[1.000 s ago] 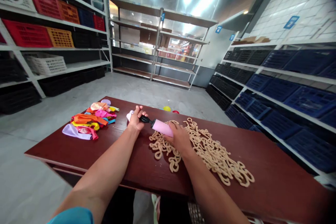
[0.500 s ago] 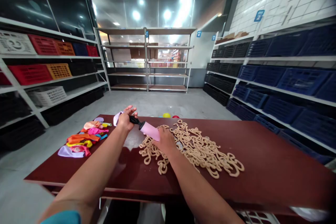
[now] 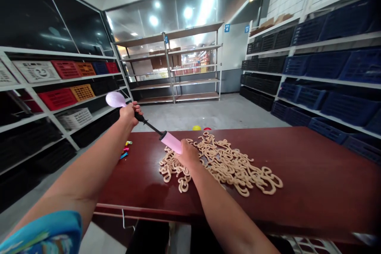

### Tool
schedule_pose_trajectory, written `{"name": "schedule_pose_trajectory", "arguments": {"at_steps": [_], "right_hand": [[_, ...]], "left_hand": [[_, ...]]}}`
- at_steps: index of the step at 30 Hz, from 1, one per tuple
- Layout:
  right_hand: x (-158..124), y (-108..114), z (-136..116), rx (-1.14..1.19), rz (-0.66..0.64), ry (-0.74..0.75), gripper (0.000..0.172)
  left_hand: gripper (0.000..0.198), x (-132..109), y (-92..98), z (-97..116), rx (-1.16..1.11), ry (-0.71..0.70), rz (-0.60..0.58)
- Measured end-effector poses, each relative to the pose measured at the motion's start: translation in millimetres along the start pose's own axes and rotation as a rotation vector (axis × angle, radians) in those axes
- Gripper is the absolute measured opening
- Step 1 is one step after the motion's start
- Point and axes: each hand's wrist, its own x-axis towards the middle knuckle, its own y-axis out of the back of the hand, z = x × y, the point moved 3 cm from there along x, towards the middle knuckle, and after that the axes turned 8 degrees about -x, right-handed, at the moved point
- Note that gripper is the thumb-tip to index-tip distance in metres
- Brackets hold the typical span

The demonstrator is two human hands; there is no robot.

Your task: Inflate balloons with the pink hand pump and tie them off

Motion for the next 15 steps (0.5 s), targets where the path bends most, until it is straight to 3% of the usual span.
{"name": "schedule_pose_trajectory", "arguments": {"at_steps": [3, 10, 15], "right_hand": [[1, -7, 0, 0.018, -0.015, -0.027, 0.032], [5, -12, 5, 0.085, 0.001, -0.071, 0.033], [5, -9, 7, 0.124, -0.012, -0.074, 0.030]], "left_hand": [[0.011, -14, -13.9, -11, 0.091, -0.039, -0.047], [0.029, -44, -29.8, -66, 0.201, -0.074, -0.101], [0.018, -47, -27.0, -82, 0.209, 0.059, -0.060]]}}
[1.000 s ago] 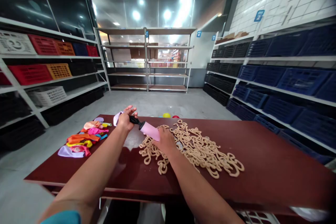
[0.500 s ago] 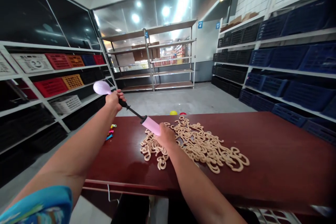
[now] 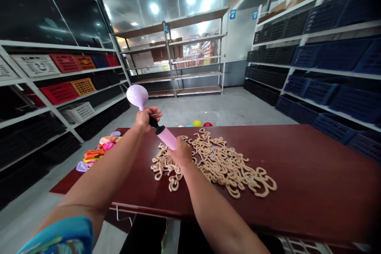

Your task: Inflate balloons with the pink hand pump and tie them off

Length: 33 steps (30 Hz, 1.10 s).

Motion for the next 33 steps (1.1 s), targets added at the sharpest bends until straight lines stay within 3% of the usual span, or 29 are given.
{"name": "schedule_pose_trajectory", "arguments": {"at_steps": [5, 13, 16, 21, 25, 30, 33], "right_hand": [[2, 3, 0, 0.016, 0.027, 0.029, 0.031], [3, -3, 8, 0.060, 0.071, 0.054, 0.031], [2, -5, 8, 0.073, 0.094, 0.047, 0.031], [2, -6, 12, 0.059, 0.105, 0.010, 0.030], [4, -2, 16, 0.011, 0.153, -0.004, 0.032], [5, 2, 19, -0.028, 0.164, -0.002, 0.032], [6, 3, 16, -0.039, 0.188, 0.022, 0.033]], "left_hand": [[0.015, 2, -10.9, 23, -0.046, 0.003, 0.003], [0.013, 17, -23.3, 106, -0.025, -0.132, 0.029], [0.014, 14, -24.8, 118, -0.042, -0.166, 0.008], [0.015, -1, -29.8, 95, -0.095, -0.209, -0.033], [0.014, -9, -27.9, 56, -0.100, -0.185, -0.102], [0.014, -22, -17.9, 8, -0.148, -0.136, -0.088], [0.015, -26, -12.6, 2, -0.170, -0.100, -0.063]]}}
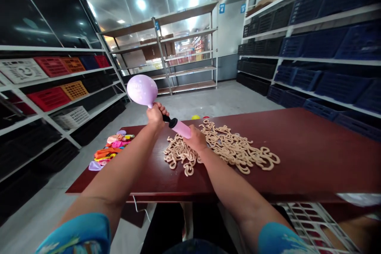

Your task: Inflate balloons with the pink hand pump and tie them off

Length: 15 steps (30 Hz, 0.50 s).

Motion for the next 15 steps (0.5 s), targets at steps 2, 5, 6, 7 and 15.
{"name": "schedule_pose_trajectory", "arguments": {"at_steps": [2, 5, 6, 7, 15], "right_hand": [[0, 0, -5, -0.001, 0.032, 0.022, 0.034], [0, -1, -12, 0.003, 0.062, 0.049, 0.036], [0, -1, -14, 0.004, 0.065, 0.059, 0.037], [1, -1, -15, 0.004, 0.069, 0.071, 0.037], [0, -3, -9, -0.005, 0.029, 0.094, 0.038]], "left_hand": [[0.015, 3, 1.2, 12, 0.016, 0.006, 0.015], [0.015, 14, 1.8, 46, 0.026, -0.014, 0.016], [0.015, 18, 2.4, 60, 0.014, -0.024, 0.015], [0.015, 22, 3.4, 75, -0.008, -0.035, 0.016], [0.018, 40, 12.2, 134, -0.066, -0.074, 0.012]]}}
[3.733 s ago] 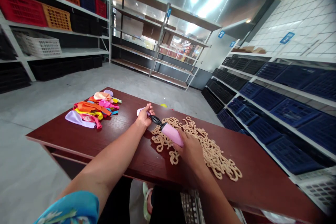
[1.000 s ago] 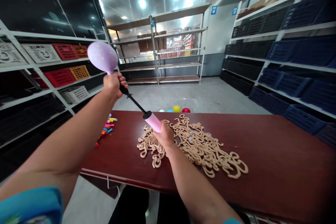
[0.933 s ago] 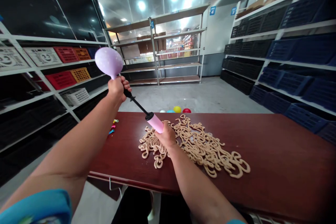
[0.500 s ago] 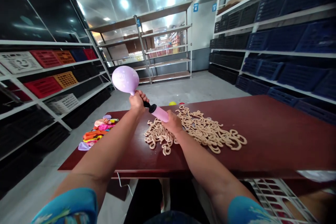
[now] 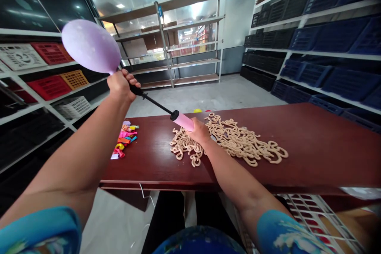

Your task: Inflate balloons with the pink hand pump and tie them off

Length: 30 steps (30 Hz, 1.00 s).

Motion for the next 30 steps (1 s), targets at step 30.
{"name": "schedule_pose_trajectory", "arguments": {"at_steps": [30], "right_hand": [[1, -12, -1, 0.015, -0.024, 0.023, 0.035]], "left_hand": [[0.016, 8, 30.3, -13, 0.025, 0.019, 0.006]]}}
